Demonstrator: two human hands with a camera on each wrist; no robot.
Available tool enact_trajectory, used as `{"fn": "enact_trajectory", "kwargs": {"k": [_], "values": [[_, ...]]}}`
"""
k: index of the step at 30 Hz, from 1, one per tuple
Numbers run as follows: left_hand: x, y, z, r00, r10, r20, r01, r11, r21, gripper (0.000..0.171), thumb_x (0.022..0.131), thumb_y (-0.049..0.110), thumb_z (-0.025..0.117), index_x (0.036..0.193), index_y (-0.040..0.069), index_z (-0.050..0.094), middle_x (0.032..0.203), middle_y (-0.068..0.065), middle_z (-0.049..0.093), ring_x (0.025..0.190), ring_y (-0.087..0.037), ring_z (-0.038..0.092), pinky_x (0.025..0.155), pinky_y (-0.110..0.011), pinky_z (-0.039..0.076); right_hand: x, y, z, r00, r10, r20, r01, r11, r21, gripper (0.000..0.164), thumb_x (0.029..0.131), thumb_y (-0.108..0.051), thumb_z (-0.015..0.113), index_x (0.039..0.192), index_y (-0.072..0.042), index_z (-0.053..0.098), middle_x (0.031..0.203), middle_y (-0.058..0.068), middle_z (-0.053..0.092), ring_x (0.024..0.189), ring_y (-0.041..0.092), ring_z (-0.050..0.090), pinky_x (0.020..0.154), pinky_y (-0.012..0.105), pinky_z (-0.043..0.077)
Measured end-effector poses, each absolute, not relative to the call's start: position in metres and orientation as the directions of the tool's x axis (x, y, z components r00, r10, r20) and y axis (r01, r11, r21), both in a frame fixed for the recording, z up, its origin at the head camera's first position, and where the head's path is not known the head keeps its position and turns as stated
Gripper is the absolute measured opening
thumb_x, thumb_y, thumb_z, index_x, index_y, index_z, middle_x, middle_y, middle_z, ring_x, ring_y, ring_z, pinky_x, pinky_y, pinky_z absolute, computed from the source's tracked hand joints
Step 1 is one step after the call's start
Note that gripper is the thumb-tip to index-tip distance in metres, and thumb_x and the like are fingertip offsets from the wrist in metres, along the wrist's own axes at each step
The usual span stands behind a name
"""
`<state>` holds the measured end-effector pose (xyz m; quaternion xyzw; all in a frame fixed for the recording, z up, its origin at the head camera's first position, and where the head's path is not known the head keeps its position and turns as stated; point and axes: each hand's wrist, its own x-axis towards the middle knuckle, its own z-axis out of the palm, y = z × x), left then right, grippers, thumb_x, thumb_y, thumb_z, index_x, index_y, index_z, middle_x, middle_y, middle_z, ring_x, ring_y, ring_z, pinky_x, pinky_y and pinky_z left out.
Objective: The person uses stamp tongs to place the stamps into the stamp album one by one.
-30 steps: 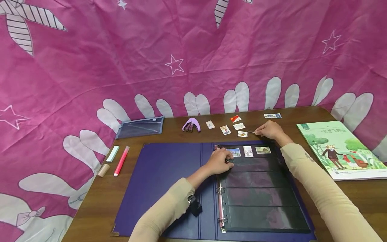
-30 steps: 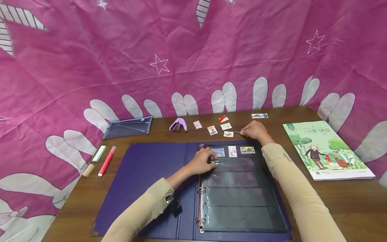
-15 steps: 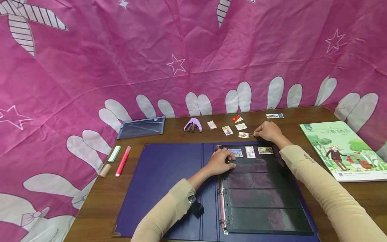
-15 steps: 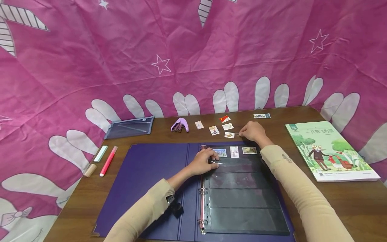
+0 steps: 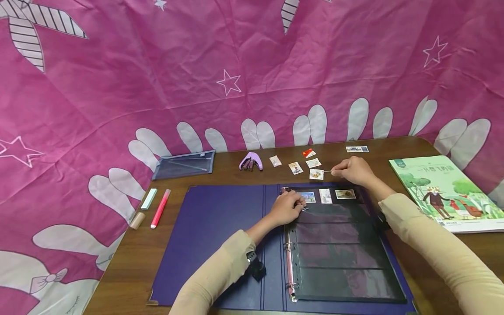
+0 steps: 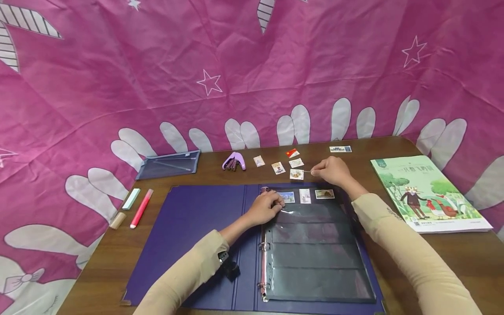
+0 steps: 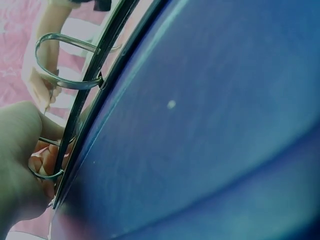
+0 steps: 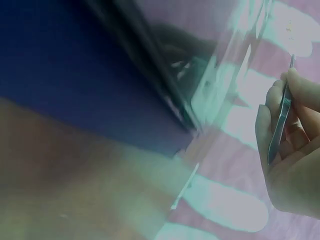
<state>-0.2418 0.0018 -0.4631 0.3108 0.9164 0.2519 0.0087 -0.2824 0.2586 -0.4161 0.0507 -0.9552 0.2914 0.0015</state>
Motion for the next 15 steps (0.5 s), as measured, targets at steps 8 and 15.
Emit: {"fn": "enact_trajectory", "kwargs": {"k": [8,15], "values": [[-0.240,0.005,-0.459,-0.796,0.582,0.164,0.595,0.706,0.384,0.009,0.089,0.018,0.054,0.084,0.017,0.061,0.084,0.004,0.059,0.081,-0.012,0.051,0.074,-0.024,0.038,-0.255,0.238,-0.423,-0.976,-0.219,-0.013,-0.176,0.812,-0.556,0.016,0.082,-0.022,0.069,0.087,-0.009,0.076,0.083,0.007,0.072,0.067,0.010,0.057,0.062,0.026,0.041],[-0.238,0.008,-0.452,-0.823,0.559,0.100,0.549,0.739,0.391,0.012,0.089,0.019,0.053,0.083,0.016,0.063,0.088,0.002,0.061,0.085,-0.014,0.054,0.074,-0.026,0.039,-0.244,0.230,-0.427,-0.965,-0.248,-0.088,-0.159,0.816,-0.555,0.014,0.081,-0.020,0.068,0.085,-0.009,0.076,0.068,0.000,0.067,0.059,0.008,0.051,0.056,0.025,0.038]]}}
